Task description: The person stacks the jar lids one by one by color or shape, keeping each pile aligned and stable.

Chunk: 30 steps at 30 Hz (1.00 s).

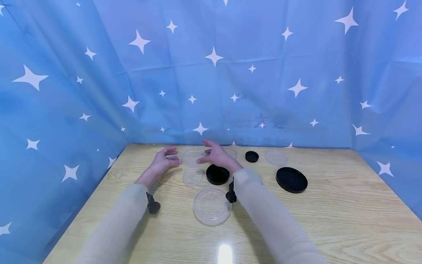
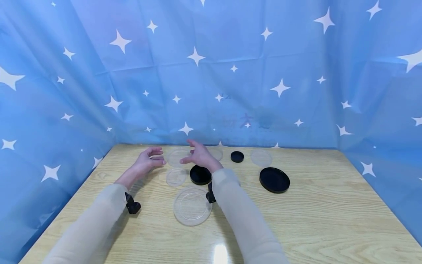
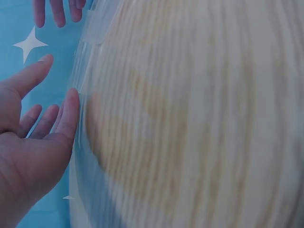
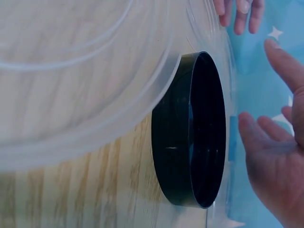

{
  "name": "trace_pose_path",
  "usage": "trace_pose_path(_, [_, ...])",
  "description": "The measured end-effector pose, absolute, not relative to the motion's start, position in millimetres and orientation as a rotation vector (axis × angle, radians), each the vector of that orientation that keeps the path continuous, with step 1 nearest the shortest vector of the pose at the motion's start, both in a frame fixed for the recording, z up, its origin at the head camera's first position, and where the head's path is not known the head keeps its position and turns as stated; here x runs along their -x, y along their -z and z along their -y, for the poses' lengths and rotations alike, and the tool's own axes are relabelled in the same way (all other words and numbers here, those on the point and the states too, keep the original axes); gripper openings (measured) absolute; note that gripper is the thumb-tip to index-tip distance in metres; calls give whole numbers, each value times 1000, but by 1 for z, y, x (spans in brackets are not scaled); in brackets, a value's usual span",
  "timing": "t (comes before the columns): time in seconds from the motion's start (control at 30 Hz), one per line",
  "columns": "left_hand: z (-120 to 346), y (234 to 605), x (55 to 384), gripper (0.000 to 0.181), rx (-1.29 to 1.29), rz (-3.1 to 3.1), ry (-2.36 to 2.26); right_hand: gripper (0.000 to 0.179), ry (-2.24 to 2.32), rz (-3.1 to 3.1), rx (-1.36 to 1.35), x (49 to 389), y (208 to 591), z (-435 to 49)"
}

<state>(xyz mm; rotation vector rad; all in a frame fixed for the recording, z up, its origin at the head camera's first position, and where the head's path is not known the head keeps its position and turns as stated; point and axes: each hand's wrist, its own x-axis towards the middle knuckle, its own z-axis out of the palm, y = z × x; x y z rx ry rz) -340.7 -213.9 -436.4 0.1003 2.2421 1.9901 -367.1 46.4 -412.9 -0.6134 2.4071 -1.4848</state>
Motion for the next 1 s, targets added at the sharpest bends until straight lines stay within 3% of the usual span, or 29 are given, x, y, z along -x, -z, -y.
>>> trace_pose_path(1.0, [202, 443, 350, 76, -65, -2327, -1875, 93, 1417, -2427, 522, 375, 424, -48])
